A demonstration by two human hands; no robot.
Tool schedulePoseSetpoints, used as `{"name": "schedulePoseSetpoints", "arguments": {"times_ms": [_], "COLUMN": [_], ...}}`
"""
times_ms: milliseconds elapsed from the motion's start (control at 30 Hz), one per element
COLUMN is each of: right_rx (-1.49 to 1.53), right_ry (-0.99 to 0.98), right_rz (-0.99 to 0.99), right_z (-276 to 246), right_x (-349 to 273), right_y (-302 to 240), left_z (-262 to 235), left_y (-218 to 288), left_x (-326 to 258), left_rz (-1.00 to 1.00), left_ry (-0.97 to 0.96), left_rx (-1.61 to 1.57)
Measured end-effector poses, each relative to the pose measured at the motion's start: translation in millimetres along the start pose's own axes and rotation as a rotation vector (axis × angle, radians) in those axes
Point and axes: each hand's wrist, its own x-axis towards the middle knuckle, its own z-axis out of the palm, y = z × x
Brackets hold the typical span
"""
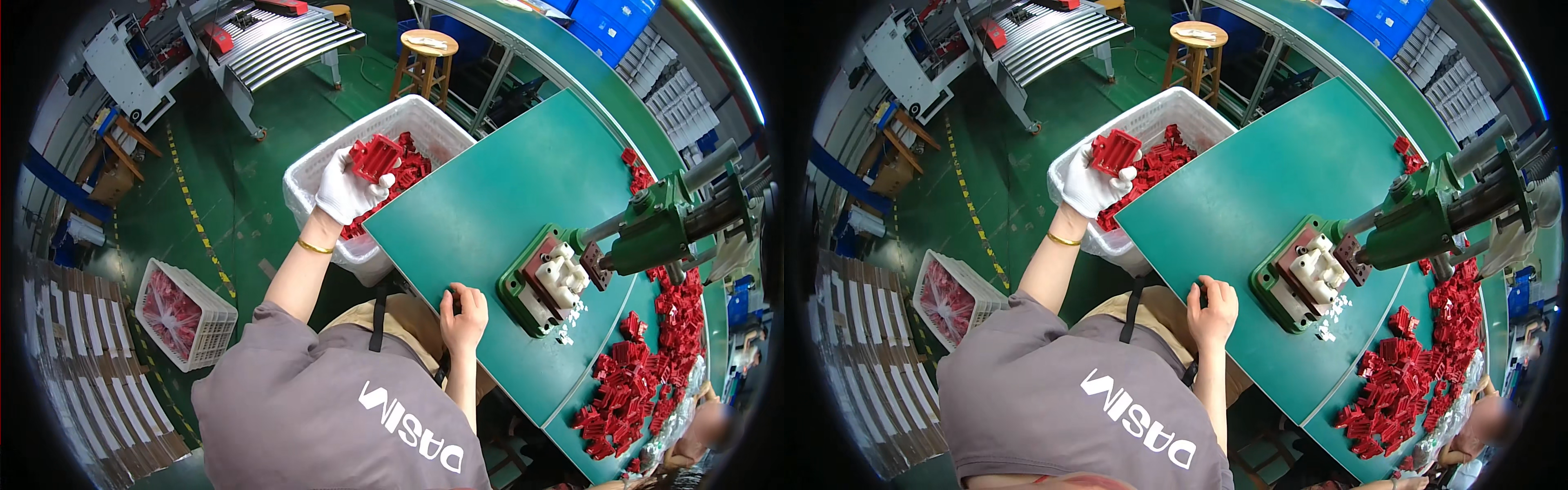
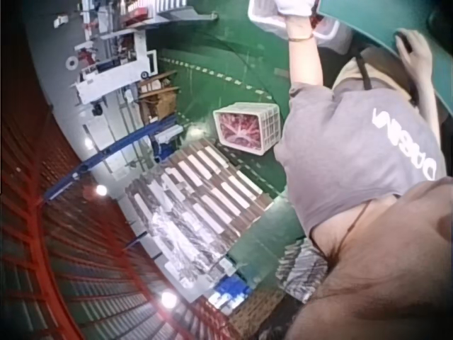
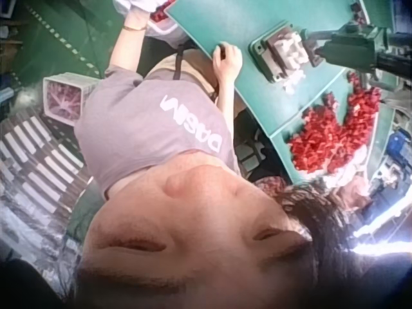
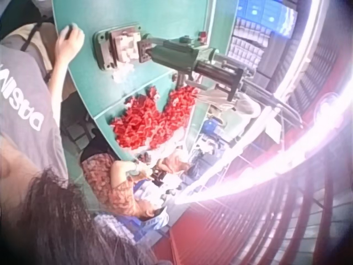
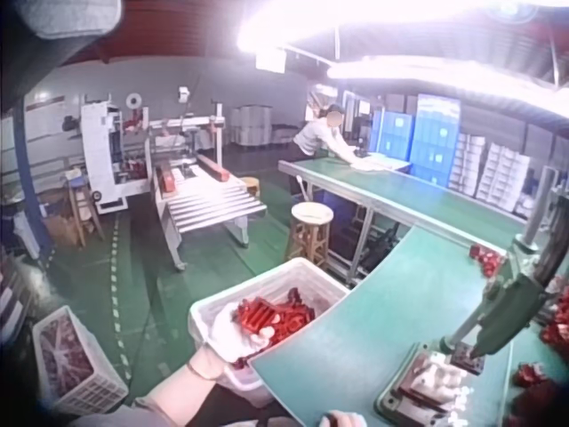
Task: Using a manual press to assemble small white pins into red plastic housings.
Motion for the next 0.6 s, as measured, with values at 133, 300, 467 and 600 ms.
{"name": "schedulePoseSetpoints", "arguments": {"times_ms": [133, 300, 467, 600], "right_rx": [0.007, 0.004, 0.003, 0.010], "right_ry": [0.003, -0.021, -0.016, -0.018], "right_rz": [0.008, 0.042, 0.035, 0.038], "right_z": [0.5, 1.0, -0.3, 0.4], "right_x": [-0.1, -0.8, -0.7, -1.7], "right_y": [-0.6, -0.2, -0.1, 0.5], "left_z": [10.1, 14.9, 27.1, 23.8], "left_y": [-3.1, 1.4, -6.7, -6.9], "left_x": [-2.4, -9.6, -13.8, -12.1], "left_rz": [0.202, 0.458, 0.551, 0.557], "left_ry": [0.144, -0.030, -0.005, 0.015], "left_rx": [0.461, 1.430, 1.574, 1.688]}}
